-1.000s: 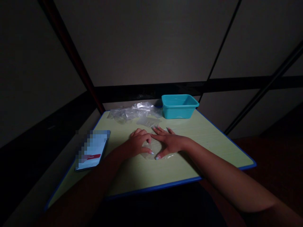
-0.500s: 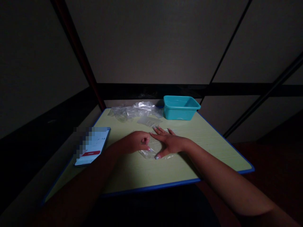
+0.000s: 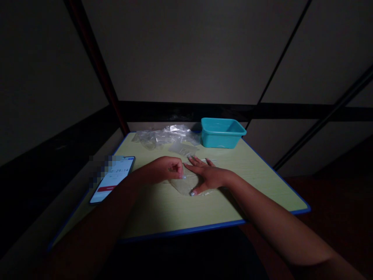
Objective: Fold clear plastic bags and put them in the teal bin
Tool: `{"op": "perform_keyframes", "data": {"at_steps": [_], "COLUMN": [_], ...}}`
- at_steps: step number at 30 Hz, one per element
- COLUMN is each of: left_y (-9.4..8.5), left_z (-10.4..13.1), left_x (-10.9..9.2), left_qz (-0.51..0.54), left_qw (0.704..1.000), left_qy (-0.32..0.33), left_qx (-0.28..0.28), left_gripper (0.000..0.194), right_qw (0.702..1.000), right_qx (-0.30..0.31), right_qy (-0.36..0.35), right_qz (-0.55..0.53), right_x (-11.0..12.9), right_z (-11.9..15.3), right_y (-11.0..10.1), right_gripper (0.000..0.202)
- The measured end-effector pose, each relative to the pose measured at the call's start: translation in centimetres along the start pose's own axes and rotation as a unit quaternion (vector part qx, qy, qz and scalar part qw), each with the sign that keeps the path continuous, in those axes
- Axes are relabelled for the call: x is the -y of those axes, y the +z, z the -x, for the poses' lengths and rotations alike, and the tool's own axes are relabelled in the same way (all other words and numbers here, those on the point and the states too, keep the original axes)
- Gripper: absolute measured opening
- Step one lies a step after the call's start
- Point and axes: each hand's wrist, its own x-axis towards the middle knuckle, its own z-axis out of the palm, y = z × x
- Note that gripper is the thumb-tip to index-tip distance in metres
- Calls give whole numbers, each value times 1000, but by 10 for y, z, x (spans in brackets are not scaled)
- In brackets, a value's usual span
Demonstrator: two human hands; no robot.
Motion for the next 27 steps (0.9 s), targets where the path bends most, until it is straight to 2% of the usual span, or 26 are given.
{"op": "perform_keyframes", "data": {"at_steps": [3,5,10,16,18,22,24,25,27], "left_y": [3,4,4,1,2,6,10,12,18], "left_z": [1,1,3,9,7,-2,-6,-7,-8], "left_x": [-2,-1,2,-1,-3,3,8,11,17], "left_qz": [101,119,87,46,38,-17,-116,-174,-265], "left_qw": [993,989,987,968,976,996,982,968,942], "left_qy": [-16,-32,-81,-139,-132,-70,-10,24,77], "left_qx": [57,79,106,206,169,-48,-148,-179,-193], "left_gripper": [21,25,39,43,42,36,31,30,36], "right_qw": [1000,1000,1000,1000,1000,999,997,996,988], "right_qx": [-2,-5,-9,-16,-22,-43,-71,-90,-148], "right_qy": [-1,-1,-1,-8,-12,-11,-3,4,23], "right_qz": [6,7,3,9,8,6,9,13,25], "right_x": [0,0,1,0,0,-1,-5,-7,-13], "right_z": [0,1,1,1,1,2,2,1,0], "right_y": [0,0,0,2,2,0,-1,-1,-3], "right_gripper": [108,108,108,107,107,99,88,80,65]}}
